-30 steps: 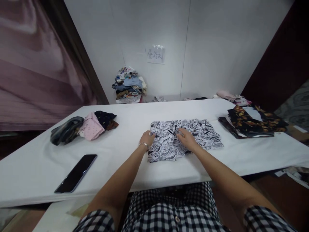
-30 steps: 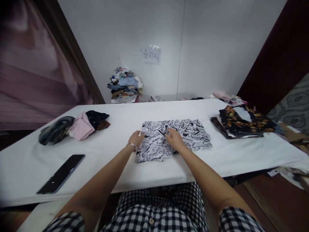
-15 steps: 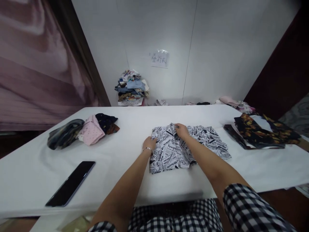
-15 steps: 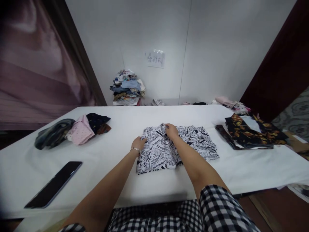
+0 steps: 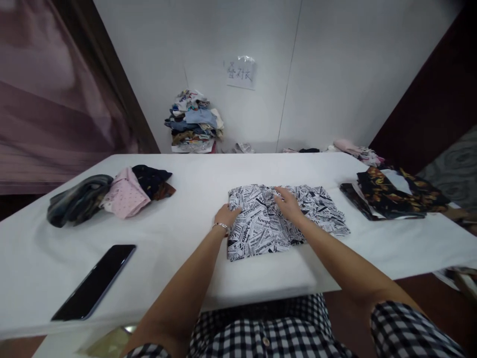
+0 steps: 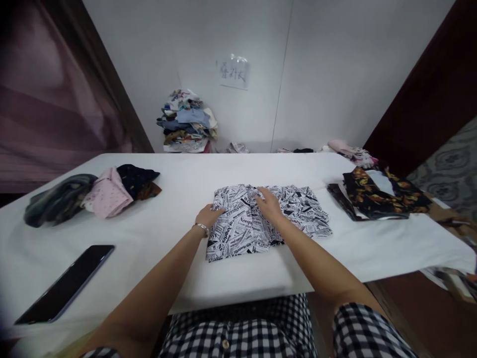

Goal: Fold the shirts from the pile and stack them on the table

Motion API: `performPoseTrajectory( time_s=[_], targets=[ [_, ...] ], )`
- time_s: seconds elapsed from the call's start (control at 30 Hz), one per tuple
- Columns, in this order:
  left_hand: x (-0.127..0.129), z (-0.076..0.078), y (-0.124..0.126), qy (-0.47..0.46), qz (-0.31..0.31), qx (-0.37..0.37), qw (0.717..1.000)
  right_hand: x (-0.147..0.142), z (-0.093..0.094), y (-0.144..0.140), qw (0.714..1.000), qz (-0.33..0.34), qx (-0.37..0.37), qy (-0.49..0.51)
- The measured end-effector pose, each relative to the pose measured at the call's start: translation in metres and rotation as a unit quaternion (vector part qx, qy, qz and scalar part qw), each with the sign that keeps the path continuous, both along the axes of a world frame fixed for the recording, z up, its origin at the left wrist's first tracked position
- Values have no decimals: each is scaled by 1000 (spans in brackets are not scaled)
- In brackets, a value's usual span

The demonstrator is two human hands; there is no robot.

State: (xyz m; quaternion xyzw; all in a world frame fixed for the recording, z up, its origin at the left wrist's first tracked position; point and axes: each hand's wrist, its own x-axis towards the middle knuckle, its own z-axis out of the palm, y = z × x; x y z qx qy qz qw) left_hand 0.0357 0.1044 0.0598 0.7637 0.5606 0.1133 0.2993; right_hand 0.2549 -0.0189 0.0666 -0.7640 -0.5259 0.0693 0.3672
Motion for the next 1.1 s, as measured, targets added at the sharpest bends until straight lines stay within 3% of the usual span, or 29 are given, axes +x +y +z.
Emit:
performPoseTrajectory(
  time_s=[0.07,0.13,0.23,0.43,0.57,0.73,0.83,0.93,1.1],
  targets=[
    [3,1,-1,5,-4,-15,1000,-20,-6,-13,997,66,-16,-30],
    [6,2,-2,9,-6,-13,1000,-38,-13,-19,987,117,-82,-68],
    [6,4,-1,5,-5,-14,1000,-54,-16,-22,972,131,-166,-96],
    [-6,10,-1,-16,2,-42,999,-66,-5,-17,993,85,-65,-55],
    [-5,16,-9,-42,-5,-57,997,-71,-17,-4,989,78,-108,58],
    [7,40,-14,-93,-21,-31,995,-73,-7,-3,973,36,-35,227],
    [28,63,-18,-115,-49,-8,992,-68,12,-12,935,43,13,351],
    [67,85,-30,-136,-95,-2,986,-50,24,-24,895,64,33,440],
    [149,99,-69,-191,-183,-53,963,6,18,-54,867,15,80,491]
  ],
)
